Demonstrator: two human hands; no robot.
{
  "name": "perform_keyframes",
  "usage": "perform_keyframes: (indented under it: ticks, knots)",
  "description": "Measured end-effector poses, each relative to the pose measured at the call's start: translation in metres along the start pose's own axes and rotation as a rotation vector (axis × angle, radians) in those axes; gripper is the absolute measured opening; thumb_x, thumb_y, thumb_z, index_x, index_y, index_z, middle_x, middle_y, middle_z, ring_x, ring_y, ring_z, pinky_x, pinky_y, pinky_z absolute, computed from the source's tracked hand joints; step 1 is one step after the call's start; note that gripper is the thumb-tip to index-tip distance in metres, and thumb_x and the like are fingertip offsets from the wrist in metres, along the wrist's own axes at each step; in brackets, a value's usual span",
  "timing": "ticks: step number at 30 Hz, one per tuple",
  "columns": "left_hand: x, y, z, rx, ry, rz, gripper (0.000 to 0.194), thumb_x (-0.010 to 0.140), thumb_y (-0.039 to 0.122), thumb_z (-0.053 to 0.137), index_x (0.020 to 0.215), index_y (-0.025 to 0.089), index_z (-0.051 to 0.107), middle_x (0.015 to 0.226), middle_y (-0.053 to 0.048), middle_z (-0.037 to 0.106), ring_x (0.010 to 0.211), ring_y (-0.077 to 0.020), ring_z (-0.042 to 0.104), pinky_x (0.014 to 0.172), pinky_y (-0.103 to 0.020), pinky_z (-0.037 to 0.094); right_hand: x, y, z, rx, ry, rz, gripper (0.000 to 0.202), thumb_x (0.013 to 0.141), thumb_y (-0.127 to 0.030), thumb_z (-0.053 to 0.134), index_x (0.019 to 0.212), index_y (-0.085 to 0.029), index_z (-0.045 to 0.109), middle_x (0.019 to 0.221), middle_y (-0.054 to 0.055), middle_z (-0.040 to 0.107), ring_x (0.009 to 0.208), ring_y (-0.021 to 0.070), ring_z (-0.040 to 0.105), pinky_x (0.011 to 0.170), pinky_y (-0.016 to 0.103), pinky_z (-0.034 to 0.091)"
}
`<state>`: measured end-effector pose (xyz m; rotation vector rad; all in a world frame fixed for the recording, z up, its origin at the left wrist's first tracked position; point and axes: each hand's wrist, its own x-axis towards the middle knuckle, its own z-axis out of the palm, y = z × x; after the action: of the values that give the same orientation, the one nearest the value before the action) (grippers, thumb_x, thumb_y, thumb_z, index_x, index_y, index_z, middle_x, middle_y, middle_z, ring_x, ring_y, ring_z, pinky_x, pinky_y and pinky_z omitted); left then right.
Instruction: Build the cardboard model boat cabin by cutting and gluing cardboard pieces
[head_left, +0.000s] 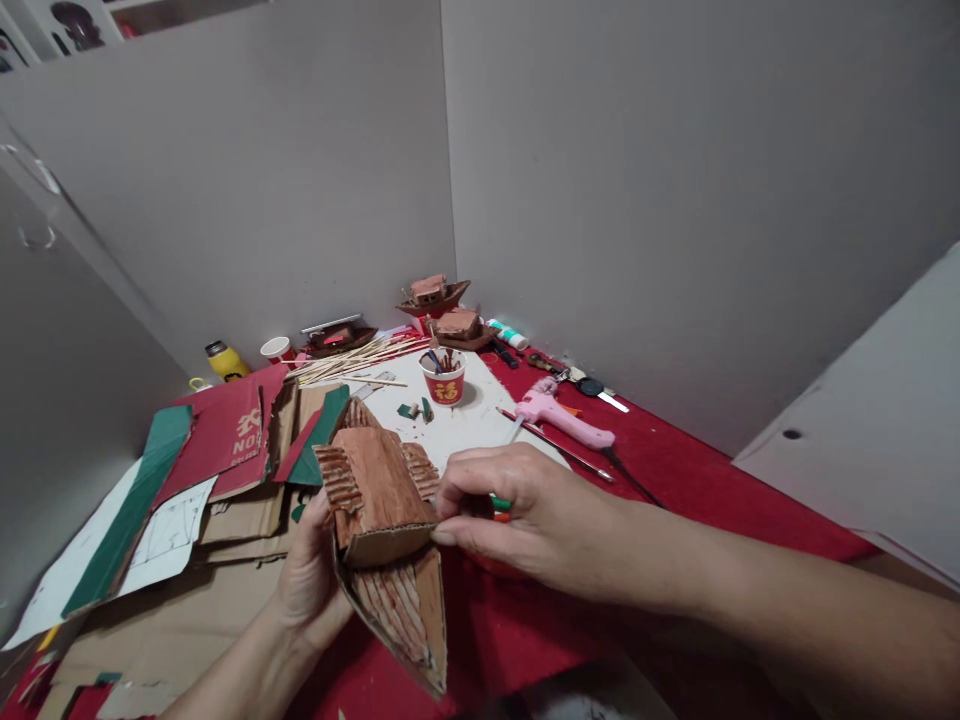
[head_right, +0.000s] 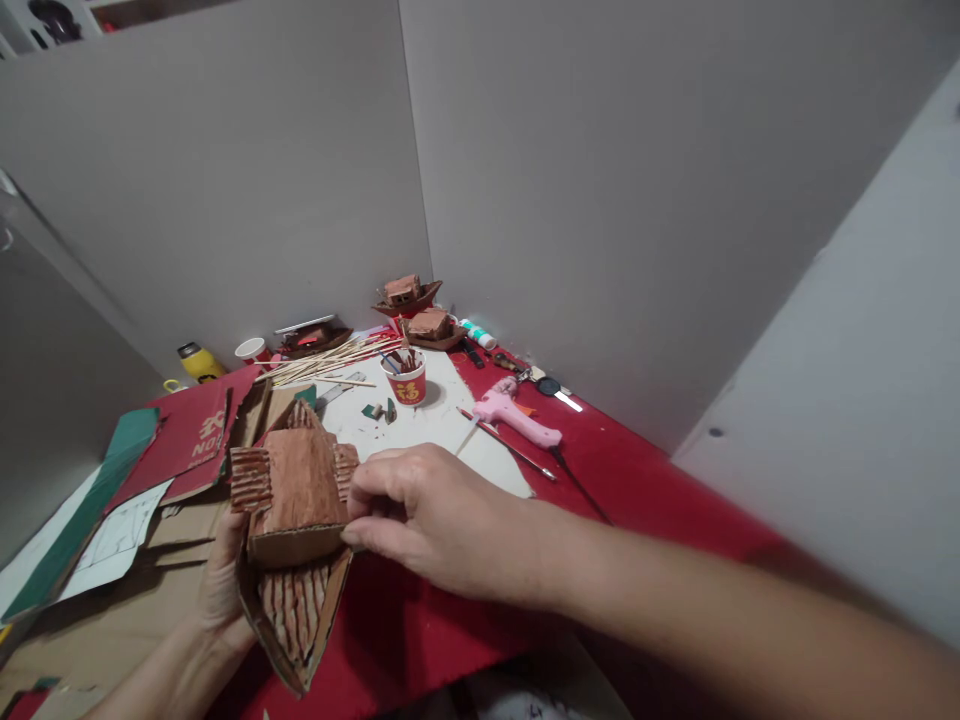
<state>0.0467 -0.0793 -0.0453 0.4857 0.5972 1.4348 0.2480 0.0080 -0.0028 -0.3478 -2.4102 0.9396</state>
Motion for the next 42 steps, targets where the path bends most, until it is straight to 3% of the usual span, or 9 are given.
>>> perform_keyframes:
  ticks: [5,9,15,25,35,39,42]
  knots:
    - [0.0,0.0,-0.001,-0.018,0.009,-0.029,0.027,0.083,0.038,0.068,0.102,0.022,0.078,0.109,-0.007,0.077,0.124,-0.0312,0.059,0.114,-0.046,0.034,-0.004,-0.004,-0.003,0.005,0.089,-0.017,0.006,0.088,-0.016,0.067,0.084,-0.016,0.063,0.076,-0.001,0.062,0.068,0.0114,0.056,0.063,0.022,0.045]
    - [0.001,-0.001,-0.002,-0.007,0.026,-0.024,0.028,0.08,0.038,0.072,0.1,0.019,0.079,0.105,-0.008,0.078,0.118,-0.0328,0.062,0.112,-0.046,0.038,-0.002,-0.008,0.002,-0.002,0.227,-0.276,0.006,0.093,-0.015,0.061,0.095,-0.016,0.066,0.086,0.004,0.064,0.079,0.0133,0.059,0.073,0.026,0.051]
    - [0.002,-0.002,-0.004,-0.012,-0.048,-0.044,0.03,0.082,0.035,0.07,0.106,0.018,0.076,0.106,-0.009,0.077,0.118,-0.034,0.062,0.111,-0.047,0.038,0.012,-0.003,0.014,-0.15,0.255,-0.58,0.015,0.095,-0.015,0.058,0.104,-0.012,0.068,0.098,0.012,0.065,0.091,0.0169,0.058,0.082,0.031,0.051]
    - [0.003,-0.004,-0.007,0.021,-0.067,-0.063,0.022,0.084,0.035,0.069,0.095,0.019,0.078,0.095,-0.007,0.08,0.12,-0.032,0.061,0.114,-0.045,0.034,0.022,0.005,0.022,-0.186,0.236,-0.636,0.02,0.097,-0.017,0.054,0.103,-0.01,0.072,0.086,0.011,0.065,0.08,0.0167,0.058,0.075,0.03,0.05]
    - [0.003,-0.005,-0.012,-0.007,-0.055,-0.056,0.027,0.085,0.034,0.068,0.108,0.022,0.076,0.104,-0.006,0.078,0.117,-0.031,0.063,0.113,-0.045,0.035,0.021,0.012,0.028,-0.181,0.281,-0.656,0.021,0.096,-0.015,0.053,0.106,-0.009,0.07,0.088,0.012,0.065,0.081,0.0172,0.059,0.074,0.031,0.051]
    - [-0.001,-0.003,-0.007,0.002,-0.023,-0.093,0.03,0.081,0.039,0.072,0.103,0.02,0.078,0.106,-0.008,0.078,0.119,-0.0339,0.062,0.112,-0.047,0.037,0.015,0.008,0.022,-0.155,0.277,-0.61,0.023,0.095,-0.015,0.056,0.116,-0.01,0.064,0.096,0.012,0.064,0.087,0.017,0.06,0.079,0.03,0.052]
    - [-0.001,-0.002,-0.003,-0.003,0.044,-0.033,0.034,0.079,0.035,0.073,0.11,0.02,0.075,0.111,-0.008,0.076,0.12,-0.0335,0.061,0.111,-0.047,0.038,0.003,-0.002,0.01,-0.142,0.292,-0.543,0.027,0.095,-0.016,0.057,0.122,-0.013,0.059,0.101,0.012,0.063,0.092,0.0167,0.061,0.083,0.028,0.053]
